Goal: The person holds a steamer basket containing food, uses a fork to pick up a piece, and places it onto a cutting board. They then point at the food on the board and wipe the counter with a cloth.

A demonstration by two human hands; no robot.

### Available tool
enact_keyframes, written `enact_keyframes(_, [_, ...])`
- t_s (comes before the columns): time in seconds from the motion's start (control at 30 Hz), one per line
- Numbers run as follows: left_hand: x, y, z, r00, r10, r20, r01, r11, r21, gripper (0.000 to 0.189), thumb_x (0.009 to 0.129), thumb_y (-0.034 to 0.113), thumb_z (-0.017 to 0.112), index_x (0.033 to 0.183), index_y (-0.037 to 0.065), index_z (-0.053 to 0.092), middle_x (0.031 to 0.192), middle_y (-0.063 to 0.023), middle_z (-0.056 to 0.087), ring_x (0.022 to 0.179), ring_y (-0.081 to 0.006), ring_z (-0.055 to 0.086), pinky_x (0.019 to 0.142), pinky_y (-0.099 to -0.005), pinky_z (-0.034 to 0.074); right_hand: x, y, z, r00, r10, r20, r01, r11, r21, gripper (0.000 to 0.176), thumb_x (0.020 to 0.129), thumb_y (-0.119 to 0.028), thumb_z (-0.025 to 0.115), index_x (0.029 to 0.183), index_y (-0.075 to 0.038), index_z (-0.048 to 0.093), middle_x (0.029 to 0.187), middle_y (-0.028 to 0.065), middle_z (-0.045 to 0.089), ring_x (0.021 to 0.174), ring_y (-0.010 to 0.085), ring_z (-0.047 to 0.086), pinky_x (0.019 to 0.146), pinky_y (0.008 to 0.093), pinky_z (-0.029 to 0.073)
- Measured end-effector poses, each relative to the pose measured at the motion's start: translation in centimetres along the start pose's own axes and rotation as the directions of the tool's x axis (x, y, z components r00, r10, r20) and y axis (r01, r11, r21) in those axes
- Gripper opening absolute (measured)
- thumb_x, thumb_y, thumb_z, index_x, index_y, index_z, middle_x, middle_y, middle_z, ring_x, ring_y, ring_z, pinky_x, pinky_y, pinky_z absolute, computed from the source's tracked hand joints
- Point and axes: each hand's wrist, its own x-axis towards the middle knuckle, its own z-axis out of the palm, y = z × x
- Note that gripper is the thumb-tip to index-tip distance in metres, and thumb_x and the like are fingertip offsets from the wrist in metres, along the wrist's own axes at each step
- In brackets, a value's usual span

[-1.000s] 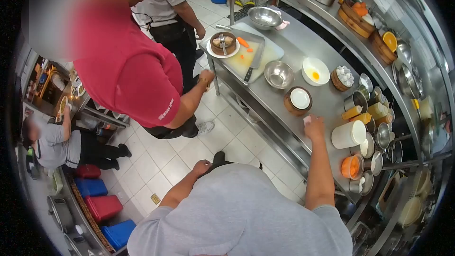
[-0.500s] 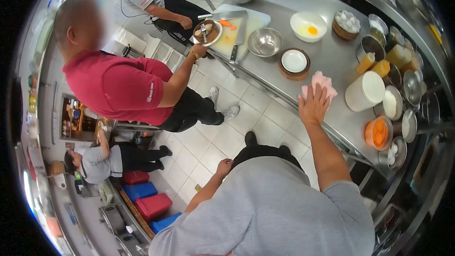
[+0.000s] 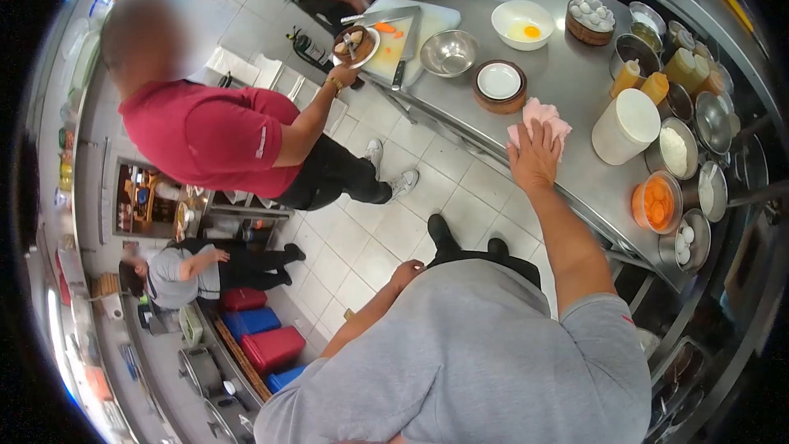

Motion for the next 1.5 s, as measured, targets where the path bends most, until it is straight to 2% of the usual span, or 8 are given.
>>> enact_keyframes(0.1, [-0.4,-0.1,0.9,1.0,-0.016,-0.015,0.015,0.999,-0.045,0.044,0.1,0.046,0.07,0.119,0.008,0.081,0.117,-0.0239,0.08,0.114,-0.0409,0.076,0.099,-0.0462,0.059,-0.2,1.2,-0.7,0.983,-0.18,0.032,0.178,0.982,0.054,0.068,0.097,-0.042,0.074,0.157,-0.015,0.057,0.159,0.0124,0.051,0.154,0.0376,0.039,0.124,0.0586,0.029])
enact_keyframes(0.33, [-3.1,-2.5,1.2,0.997,-0.064,-0.032,0.06,0.991,-0.122,0.046,0.101,0.048,0.068,0.121,0.009,0.082,0.119,-0.0231,0.08,0.116,-0.0406,0.075,0.101,-0.0476,0.058,0.2,1.4,-2.1,0.969,-0.245,0.025,0.227,0.927,0.3,0.081,0.088,-0.041,0.083,0.161,-0.017,0.054,0.154,0.0095,0.053,0.141,0.033,0.048,0.118,0.0516,0.036])
enact_keyframes(0.4, [-3.8,-3.4,1.8,0.995,-0.102,-0.023,0.097,0.986,-0.138,0.047,0.102,0.048,0.068,0.122,0.008,0.082,0.123,-0.0235,0.079,0.119,-0.041,0.074,0.102,-0.0478,0.058,0.0,1.4,-1.3,0.994,-0.104,0.016,0.097,0.964,0.249,0.08,0.087,-0.04,0.083,0.159,-0.016,0.056,0.154,0.0095,0.053,0.139,0.0327,0.049,0.115,0.05,0.038])
enact_keyframes(0.63, [-5.0,-3.6,1.1,0.995,-0.098,-0.011,0.096,0.984,-0.153,0.051,0.101,0.051,0.067,0.123,0.008,0.081,0.124,-0.0234,0.079,0.12,-0.0419,0.073,0.104,-0.0471,0.058,0.1,0.3,-2.6,0.992,-0.105,0.073,0.096,0.988,0.122,0.075,0.088,-0.04,0.084,0.155,-0.017,0.06,0.164,0.0098,0.046,0.142,0.0321,0.047,0.118,0.0498,0.036])
enact_keyframes(0.8, [-2.1,-4.5,0.8,0.999,-0.038,0.007,0.038,0.998,-0.055,0.05,0.1,0.05,0.068,0.123,0.008,0.081,0.122,-0.0235,0.079,0.119,-0.0425,0.074,0.103,-0.0471,0.058,0.3,0.1,-3.1,0.979,-0.169,0.117,0.164,0.985,0.056,0.079,0.086,-0.036,0.086,0.158,-0.018,0.057,0.171,0.0082,0.042,0.161,0.0338,0.034,0.131,0.0548,0.027])
enact_keyframes(1.1, [-2.2,-2.8,0.0,1.0,0.016,-0.003,-0.016,0.999,-0.05,0.046,0.101,0.046,0.069,0.123,0.007,0.08,0.119,-0.0234,0.08,0.113,-0.0402,0.076,0.099,-0.046,0.059,2.0,2.2,-3.5,0.862,-0.471,0.19,0.418,0.87,0.262,0.084,0.083,-0.015,0.084,0.16,-0.018,0.053,0.167,0.005,0.048,0.161,0.0309,0.036,0.133,0.0502,0.028])
enact_keyframes(1.37, [-3.4,-6.1,0.4,0.994,-0.079,0.08,0.086,0.991,-0.097,0.046,0.099,0.046,0.071,0.124,0.008,0.08,0.121,-0.0232,0.08,0.116,-0.0396,0.075,0.099,-0.0454,0.059,1.7,2.2,-2.7,0.893,-0.416,0.171,0.377,0.9,0.219,0.083,0.084,-0.014,0.081,0.162,-0.019,0.051,0.165,0.0037,0.048,0.16,0.0277,0.036,0.134,0.0503,0.027])
enact_keyframes(1.5, [-2.9,-5.8,0.3,0.997,0.04,0.073,-0.038,0.999,-0.022,0.046,0.098,0.045,0.071,0.124,0.008,0.08,0.121,-0.023,0.08,0.117,-0.0397,0.075,0.099,-0.0456,0.059,1.9,2.4,-2.7,0.896,-0.406,0.179,0.371,0.907,0.2,0.081,0.084,-0.016,0.081,0.16,-0.019,0.052,0.167,0.0041,0.048,0.16,0.0278,0.036,0.134,0.0498,0.027])
